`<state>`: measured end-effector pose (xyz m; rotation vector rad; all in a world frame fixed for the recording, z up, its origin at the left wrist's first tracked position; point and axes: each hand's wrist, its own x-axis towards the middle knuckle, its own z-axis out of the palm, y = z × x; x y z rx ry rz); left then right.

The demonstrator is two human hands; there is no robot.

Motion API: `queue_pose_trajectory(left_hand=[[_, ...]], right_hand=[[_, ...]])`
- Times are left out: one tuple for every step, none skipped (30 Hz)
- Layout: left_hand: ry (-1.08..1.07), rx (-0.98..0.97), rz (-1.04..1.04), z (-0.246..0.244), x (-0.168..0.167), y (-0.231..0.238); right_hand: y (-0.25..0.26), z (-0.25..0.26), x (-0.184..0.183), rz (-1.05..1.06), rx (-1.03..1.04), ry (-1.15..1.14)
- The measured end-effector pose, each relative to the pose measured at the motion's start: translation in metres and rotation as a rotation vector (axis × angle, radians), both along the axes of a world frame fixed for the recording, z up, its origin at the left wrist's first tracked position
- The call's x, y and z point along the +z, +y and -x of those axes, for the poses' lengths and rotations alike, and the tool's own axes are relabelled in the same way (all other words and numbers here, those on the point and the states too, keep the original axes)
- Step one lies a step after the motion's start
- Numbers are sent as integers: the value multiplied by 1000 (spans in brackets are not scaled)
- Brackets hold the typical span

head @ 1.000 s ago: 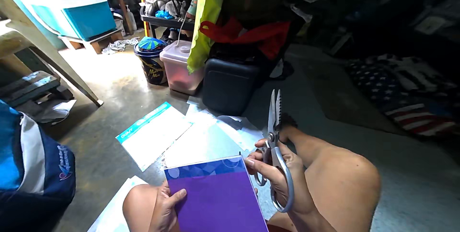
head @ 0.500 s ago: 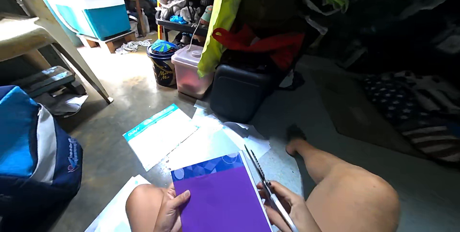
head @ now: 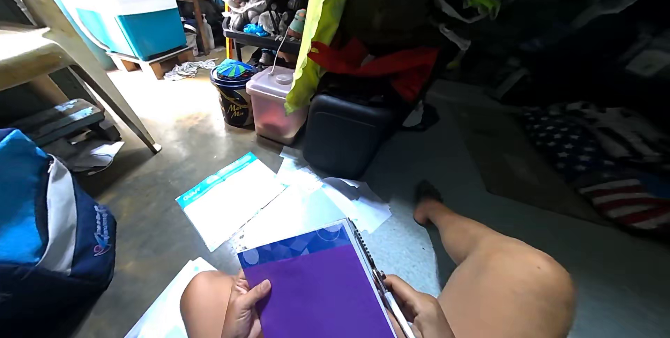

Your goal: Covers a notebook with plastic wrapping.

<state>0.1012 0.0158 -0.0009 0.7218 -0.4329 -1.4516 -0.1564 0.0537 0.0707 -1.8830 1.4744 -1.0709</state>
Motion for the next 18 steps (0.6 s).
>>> queue_pose_trajectory(left_hand=[[3, -1, 7, 0, 0, 0], [3, -3, 15, 0, 1, 0], [3, -1, 20, 0, 1, 1], [7, 2, 19, 0, 1, 1], [5, 8, 8, 1, 2, 1], [-1, 11, -1, 1, 3, 1], [0, 16, -5, 2, 4, 1], [-2, 14, -7, 2, 5, 1], [-1, 12, -6, 2, 5, 1], [-2, 11, -4, 2, 5, 1], [-3, 9, -1, 2, 5, 1], [-6, 5, 0, 2, 5, 2], [-11, 3, 1, 2, 5, 2], [-18, 3, 2, 3, 6, 2], [-22, 7, 0, 3, 7, 3], [-24, 11, 1, 3, 8, 3], [-26, 14, 3, 3, 9, 3], [-36, 18, 3, 3, 10, 3]], right_hand=[[0, 0, -1, 11, 3, 2], [0, 0, -2, 25, 7, 3], [0, 0, -2, 35, 12, 7], [0, 1, -3, 45, 20, 11], [1, 1, -3, 52, 30, 14], [1, 1, -3, 55, 37, 17], [1, 1, -4, 52, 42, 20], [1, 2, -4, 46, 44, 16], [1, 2, -5, 42, 42, 9], [1, 2, -6, 41, 36, 1], [1, 1, -6, 41, 31, -8], [1, 1, -6, 46, 24, -13], [1, 0, -6, 53, 20, -14], [0, 0, -5, 57, 17, -15], [0, 0, -6, 56, 15, -16], [-1, 0, -6, 54, 15, -20], [-1, 0, -6, 54, 13, -24], [-2, 0, -5, 55, 11, -26]])
